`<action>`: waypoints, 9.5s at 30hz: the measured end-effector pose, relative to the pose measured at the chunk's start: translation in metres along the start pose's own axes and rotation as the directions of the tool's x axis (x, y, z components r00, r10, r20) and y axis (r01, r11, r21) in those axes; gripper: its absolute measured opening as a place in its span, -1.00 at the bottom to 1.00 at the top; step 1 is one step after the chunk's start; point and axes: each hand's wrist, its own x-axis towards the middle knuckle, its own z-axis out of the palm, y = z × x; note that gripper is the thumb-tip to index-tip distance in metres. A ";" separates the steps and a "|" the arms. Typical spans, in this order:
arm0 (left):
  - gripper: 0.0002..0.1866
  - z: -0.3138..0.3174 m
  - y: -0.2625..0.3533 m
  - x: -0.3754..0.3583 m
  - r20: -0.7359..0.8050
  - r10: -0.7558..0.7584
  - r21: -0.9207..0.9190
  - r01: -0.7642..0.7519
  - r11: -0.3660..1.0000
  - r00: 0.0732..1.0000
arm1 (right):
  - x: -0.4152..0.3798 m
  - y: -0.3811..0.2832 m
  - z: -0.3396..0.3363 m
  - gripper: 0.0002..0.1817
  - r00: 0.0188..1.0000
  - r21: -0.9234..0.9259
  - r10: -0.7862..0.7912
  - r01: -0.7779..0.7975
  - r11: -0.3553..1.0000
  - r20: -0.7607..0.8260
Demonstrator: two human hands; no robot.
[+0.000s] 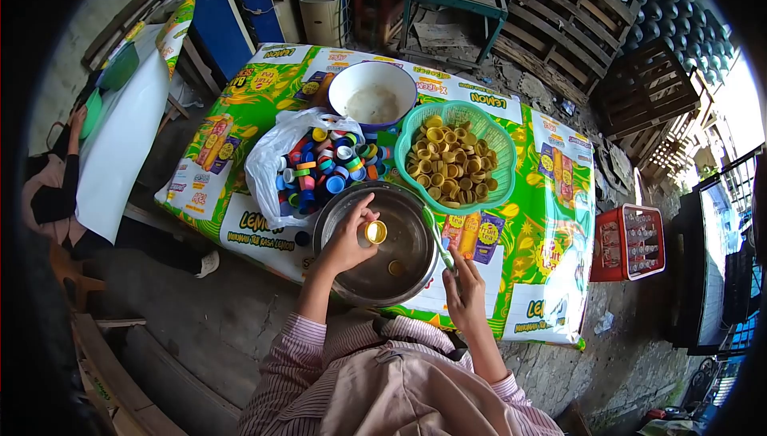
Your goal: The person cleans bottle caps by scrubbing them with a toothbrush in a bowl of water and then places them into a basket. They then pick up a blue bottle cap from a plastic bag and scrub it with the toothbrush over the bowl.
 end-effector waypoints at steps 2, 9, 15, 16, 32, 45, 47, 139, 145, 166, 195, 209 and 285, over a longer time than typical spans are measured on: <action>0.01 -0.001 0.004 -0.004 -0.040 -0.002 -0.056 -0.001 0.998 0.999 | -0.002 -0.004 0.000 -0.59 0.996 0.003 0.058 -0.058 0.998 0.064; 0.10 0.005 0.010 -0.013 -0.145 -0.016 -0.211 -0.015 0.977 0.989 | -0.009 0.000 0.010 -0.63 0.962 0.045 0.181 -0.194 0.980 0.203; 0.17 0.014 0.009 -0.019 -0.253 0.025 -0.143 -0.063 0.988 0.967 | -0.007 -0.014 0.015 -0.52 0.952 -0.083 -0.063 0.091 0.992 0.299; 0.19 0.015 0.011 -0.019 -0.274 0.030 -0.148 -0.073 0.986 0.961 | -0.007 -0.012 0.016 -0.52 0.952 -0.083 -0.063 0.092 0.992 0.300; 0.21 0.014 -0.003 -0.020 -0.162 -0.018 -0.524 -0.071 0.848 0.987 | -0.006 -0.011 0.022 -0.40 0.934 -0.181 -0.075 0.145 0.973 0.350; 0.01 0.005 0.001 -0.018 -0.088 -0.032 -0.665 -0.035 0.746 0.996 | -0.002 -0.010 0.019 -0.42 0.958 -0.127 -0.086 0.124 0.984 0.273; 0.01 0.006 -0.004 -0.022 -0.080 -0.021 -0.644 -0.035 0.764 0.997 | -0.002 -0.007 0.017 -0.42 0.963 -0.146 -0.068 0.109 0.983 0.261; -0.50 -0.009 0.060 -0.025 0.061 0.199 -0.589 -0.126 0.798 0.978 | -0.019 -0.031 -0.020 -0.39 0.980 -0.175 -0.166 0.184 0.967 0.109; -0.51 -0.006 0.062 -0.025 0.027 0.182 -0.626 -0.125 0.770 0.983 | -0.009 -0.022 -0.007 -0.34 0.955 -0.298 -0.265 0.293 0.908 0.133; -0.54 0.014 0.036 0.000 -0.068 0.150 -0.498 -0.164 0.851 0.986 | -0.023 -0.022 0.014 -0.43 0.879 0.248 0.261 -0.378 0.892 0.399; -0.43 0.005 0.030 -0.021 0.143 -0.257 -0.689 0.283 0.667 0.956 | -0.004 -0.037 0.001 -0.39 0.955 -0.308 -0.199 0.262 0.914 0.221; -0.28 0.002 0.058 -0.022 0.319 -0.465 -0.694 0.538 0.478 0.825 | -0.017 -0.026 0.015 -0.32 0.957 -0.259 -0.213 0.259 0.930 0.195; -0.67 0.005 0.035 0.037 0.152 -0.180 0.143 0.159 0.977 0.972 | -0.047 -0.005 -0.009 -0.55 0.993 -0.252 0.117 -0.119 0.960 -0.022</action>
